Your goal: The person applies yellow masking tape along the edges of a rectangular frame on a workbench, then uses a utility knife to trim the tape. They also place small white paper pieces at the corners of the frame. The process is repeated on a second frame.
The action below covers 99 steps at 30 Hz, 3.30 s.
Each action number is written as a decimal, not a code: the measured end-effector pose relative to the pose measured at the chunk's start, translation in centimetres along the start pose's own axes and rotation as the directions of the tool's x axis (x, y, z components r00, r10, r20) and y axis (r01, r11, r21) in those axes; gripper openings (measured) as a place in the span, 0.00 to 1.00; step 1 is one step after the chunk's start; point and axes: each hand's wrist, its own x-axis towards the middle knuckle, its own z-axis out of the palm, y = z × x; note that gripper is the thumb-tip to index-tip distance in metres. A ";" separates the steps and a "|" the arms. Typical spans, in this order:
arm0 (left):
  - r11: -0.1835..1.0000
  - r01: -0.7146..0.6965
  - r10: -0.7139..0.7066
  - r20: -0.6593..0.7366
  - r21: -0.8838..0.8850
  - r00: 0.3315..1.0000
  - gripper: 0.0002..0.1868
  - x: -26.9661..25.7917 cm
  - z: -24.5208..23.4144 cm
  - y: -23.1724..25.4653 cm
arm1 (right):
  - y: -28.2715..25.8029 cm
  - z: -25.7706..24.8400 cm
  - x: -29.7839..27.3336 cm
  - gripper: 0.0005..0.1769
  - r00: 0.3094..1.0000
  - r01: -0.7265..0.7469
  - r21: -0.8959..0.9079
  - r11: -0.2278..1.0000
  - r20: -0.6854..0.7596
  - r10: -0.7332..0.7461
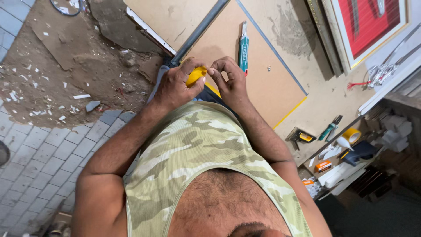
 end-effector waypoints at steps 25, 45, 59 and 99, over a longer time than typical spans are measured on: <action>0.987 0.144 -0.156 -0.187 -0.073 0.970 0.26 -1.2 2.1 0.6 | 4.7 -3.1 4.6 0.08 0.989 -0.040 0.056 0.998 0.148 0.032; 0.917 -0.251 0.320 -0.196 0.310 0.927 0.39 -1.3 0.0 2.3 | -2.5 -2.9 2.6 0.16 0.951 0.068 0.129 0.989 0.292 -0.103; 0.931 0.312 -0.292 -0.127 0.187 0.948 0.26 -2.8 0.7 -2.3 | 2.8 -4.4 6.4 0.05 0.985 -0.073 0.023 0.997 -0.158 0.076; 0.856 0.498 -0.488 -0.104 0.138 0.867 0.22 -0.5 2.0 -14.1 | 16.8 -5.3 16.1 0.09 0.987 -0.146 0.021 0.989 -0.066 0.147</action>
